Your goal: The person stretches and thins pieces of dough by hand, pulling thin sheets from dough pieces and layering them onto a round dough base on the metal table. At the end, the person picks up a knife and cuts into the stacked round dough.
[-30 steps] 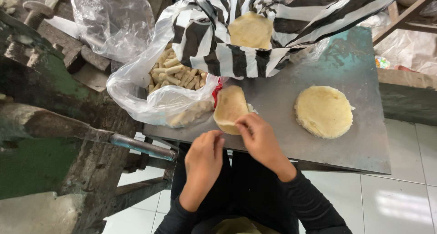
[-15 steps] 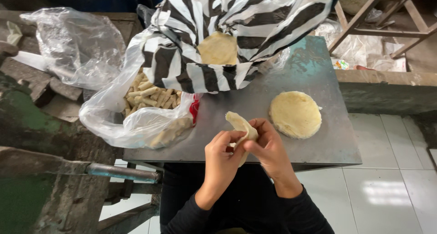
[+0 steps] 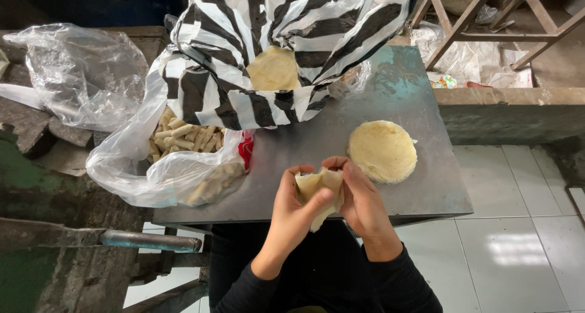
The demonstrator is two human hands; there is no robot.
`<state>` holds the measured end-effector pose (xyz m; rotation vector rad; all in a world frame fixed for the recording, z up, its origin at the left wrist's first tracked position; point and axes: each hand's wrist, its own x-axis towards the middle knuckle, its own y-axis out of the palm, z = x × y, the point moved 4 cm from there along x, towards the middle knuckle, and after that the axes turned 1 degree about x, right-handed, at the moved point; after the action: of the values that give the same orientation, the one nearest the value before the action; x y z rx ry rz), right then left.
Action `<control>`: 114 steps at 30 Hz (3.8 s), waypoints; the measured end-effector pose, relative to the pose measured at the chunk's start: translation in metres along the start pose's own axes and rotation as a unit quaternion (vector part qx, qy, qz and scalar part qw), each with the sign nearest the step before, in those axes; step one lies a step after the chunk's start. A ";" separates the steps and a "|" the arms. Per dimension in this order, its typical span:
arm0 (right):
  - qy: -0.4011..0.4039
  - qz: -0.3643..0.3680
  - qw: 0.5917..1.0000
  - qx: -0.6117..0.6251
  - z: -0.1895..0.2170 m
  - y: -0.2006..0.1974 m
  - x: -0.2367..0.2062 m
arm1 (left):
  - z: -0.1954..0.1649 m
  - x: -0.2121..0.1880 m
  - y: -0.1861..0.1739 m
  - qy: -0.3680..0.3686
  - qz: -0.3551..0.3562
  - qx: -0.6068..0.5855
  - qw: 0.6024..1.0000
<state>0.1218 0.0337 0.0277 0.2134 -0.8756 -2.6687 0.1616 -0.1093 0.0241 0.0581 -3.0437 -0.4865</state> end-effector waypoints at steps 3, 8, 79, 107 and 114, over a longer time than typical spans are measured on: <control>-0.075 -0.003 0.979 -0.189 0.007 -0.002 0.001 | -0.017 0.001 -0.003 0.058 -0.085 0.082 0.991; -0.079 -0.063 0.908 -0.406 0.011 -0.023 0.002 | -0.034 -0.004 -0.007 0.162 -0.131 0.180 0.961; -0.178 0.057 0.871 -0.455 -0.035 0.067 -0.011 | -0.028 -0.036 -0.091 0.167 -0.237 0.419 0.860; -0.209 0.010 0.867 -0.453 -0.011 0.030 -0.003 | -0.023 -0.009 -0.064 0.139 -0.181 0.206 0.952; -0.162 -0.057 0.841 -0.514 -0.016 -0.003 -0.049 | -0.024 -0.068 -0.025 0.252 -0.043 0.533 0.807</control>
<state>0.1708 0.0448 0.0154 -0.4639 0.6028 -2.9017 0.2320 -0.1372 0.0360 0.3079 -2.3664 1.0915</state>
